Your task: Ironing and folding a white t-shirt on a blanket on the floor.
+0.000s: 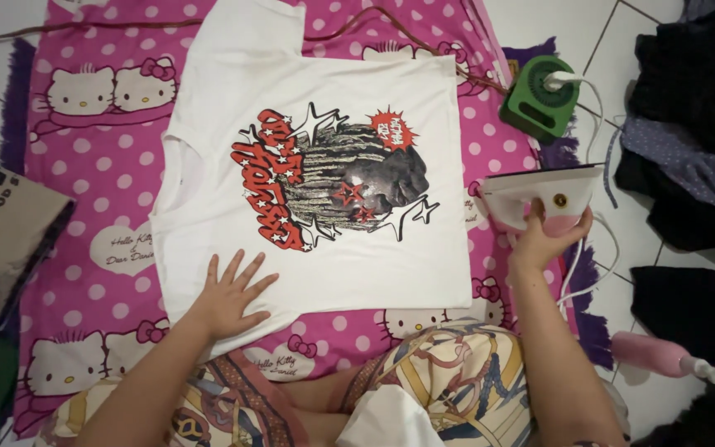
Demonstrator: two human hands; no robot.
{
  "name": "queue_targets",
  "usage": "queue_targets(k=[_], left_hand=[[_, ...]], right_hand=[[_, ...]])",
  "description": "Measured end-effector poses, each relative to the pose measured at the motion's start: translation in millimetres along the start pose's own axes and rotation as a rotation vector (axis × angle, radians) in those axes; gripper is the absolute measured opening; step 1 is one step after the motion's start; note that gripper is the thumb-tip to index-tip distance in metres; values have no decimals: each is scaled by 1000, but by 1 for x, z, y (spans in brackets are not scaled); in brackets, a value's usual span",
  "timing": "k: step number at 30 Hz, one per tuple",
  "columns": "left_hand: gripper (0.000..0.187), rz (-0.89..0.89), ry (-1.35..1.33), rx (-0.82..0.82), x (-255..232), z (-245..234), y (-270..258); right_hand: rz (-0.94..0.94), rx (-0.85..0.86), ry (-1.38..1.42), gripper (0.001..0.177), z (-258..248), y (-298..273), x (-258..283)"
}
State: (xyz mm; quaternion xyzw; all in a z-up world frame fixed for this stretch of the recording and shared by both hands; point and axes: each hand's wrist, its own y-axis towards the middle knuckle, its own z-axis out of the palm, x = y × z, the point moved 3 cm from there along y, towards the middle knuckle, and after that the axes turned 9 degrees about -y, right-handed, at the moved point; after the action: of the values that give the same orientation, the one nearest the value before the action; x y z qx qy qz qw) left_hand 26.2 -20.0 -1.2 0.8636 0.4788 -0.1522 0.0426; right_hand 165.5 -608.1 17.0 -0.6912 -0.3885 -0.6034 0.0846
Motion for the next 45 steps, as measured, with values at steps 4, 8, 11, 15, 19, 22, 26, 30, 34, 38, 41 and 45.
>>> queue_targets(k=[4, 8, 11, 15, 19, 22, 26, 30, 34, 38, 41, 45], left_hand=[[77, 13, -7, -16, -7, -13, 4], [82, -205, 48, 377, -21, -39, 10], [90, -632, -26, 400, -10, -56, -16], [105, -1328, -322, 417, 58, -3, -78], [67, -1243, -359, 307, 142, 106, -78], [83, -1071, -806, -516, 124, 41, -83], [36, -849, -988, -510, 71, -56, -120], [28, -747, -873, -353, 40, -102, -156], [35, -896, -731, -104, -43, -209, -208], [33, -435, -989, -60, -27, -247, -282], [34, -67, -1086, -145, 26, -241, -322], [43, -412, -1471, -146, 23, -167, -251]], right_hand=[[114, 26, 160, 89, 6, -2, 26], [307, 123, 12, 104, -17, -10, 5], [313, 535, -336, 81, -36, -36, -48], [332, 1275, -925, 54, -25, -89, -48], [46, 1315, -1103, 45, 11, -99, -81], [316, 1086, -809, 30, -7, -88, -21], [591, 726, -179, 48, -68, -99, 137], [168, 1047, -196, 32, -110, -87, 113], [119, 1286, -181, 64, -188, -105, 218], [-391, 1087, -459, 35, -247, -69, 254], [-376, 1126, 227, 33, -213, -43, 255], [640, 995, 346, 74, -64, -35, 217]])
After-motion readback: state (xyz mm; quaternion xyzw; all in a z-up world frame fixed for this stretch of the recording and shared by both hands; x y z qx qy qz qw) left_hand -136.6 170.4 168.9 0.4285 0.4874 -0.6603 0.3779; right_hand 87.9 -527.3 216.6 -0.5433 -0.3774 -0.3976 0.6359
